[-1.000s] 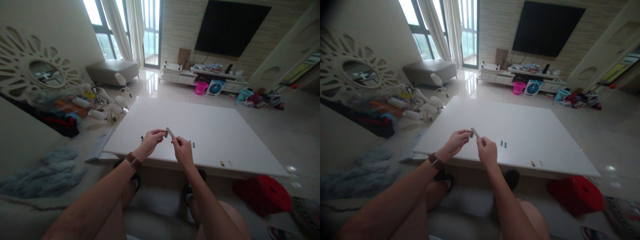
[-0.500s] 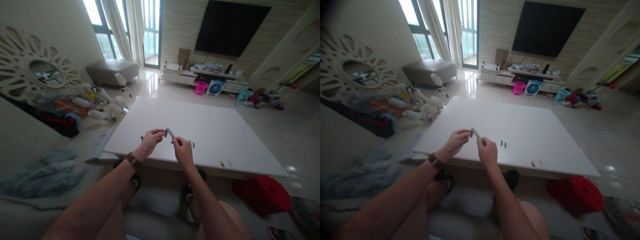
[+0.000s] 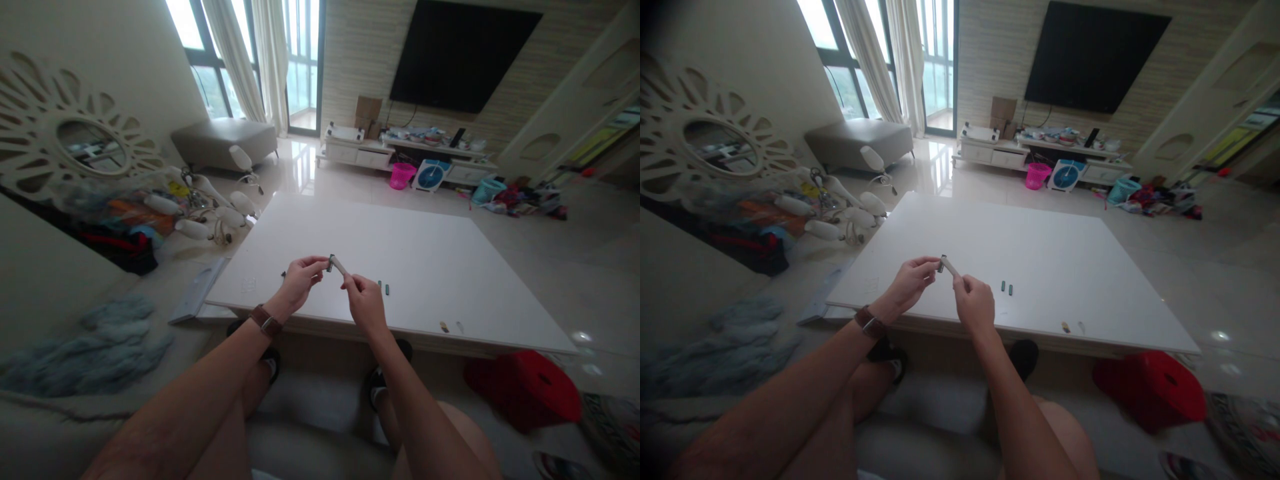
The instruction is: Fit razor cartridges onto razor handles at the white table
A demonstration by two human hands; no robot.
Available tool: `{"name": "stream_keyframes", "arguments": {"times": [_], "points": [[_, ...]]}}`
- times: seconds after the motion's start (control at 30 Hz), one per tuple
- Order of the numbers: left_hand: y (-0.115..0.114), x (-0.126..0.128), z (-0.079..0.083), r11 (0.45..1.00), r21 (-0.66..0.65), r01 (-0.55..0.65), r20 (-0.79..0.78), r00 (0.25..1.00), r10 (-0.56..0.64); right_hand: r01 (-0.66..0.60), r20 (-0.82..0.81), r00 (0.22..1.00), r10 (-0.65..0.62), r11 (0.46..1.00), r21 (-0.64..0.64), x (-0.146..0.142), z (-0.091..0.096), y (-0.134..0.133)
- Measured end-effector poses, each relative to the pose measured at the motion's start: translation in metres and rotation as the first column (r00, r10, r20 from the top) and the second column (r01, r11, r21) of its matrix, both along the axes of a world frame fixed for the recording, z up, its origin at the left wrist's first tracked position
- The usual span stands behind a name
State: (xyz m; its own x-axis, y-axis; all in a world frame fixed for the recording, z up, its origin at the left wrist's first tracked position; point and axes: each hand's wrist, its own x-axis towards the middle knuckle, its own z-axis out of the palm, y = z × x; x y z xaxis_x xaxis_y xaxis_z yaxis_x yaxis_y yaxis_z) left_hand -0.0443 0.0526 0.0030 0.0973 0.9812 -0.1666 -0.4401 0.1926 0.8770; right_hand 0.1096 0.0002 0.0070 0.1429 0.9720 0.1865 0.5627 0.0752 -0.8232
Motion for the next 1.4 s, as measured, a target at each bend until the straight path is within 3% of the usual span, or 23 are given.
{"name": "stream_keyframes", "arguments": {"times": [0.37,1.4], "points": [[0.0011,0.0005,-0.0015,1.000,-0.009,-0.013,-0.008,1.000,0.013,0.081,0.054,0.995,-0.081,0.997,0.012,0.0022,0.0006,0.0017],[0.0005,0.0004,-0.0012,0.999,0.014,-0.037,0.001,0.999,0.037,0.023,0.066,0.998,-0.022,1.000,-0.007,-0.0007,0.0002,-0.0009]]}}
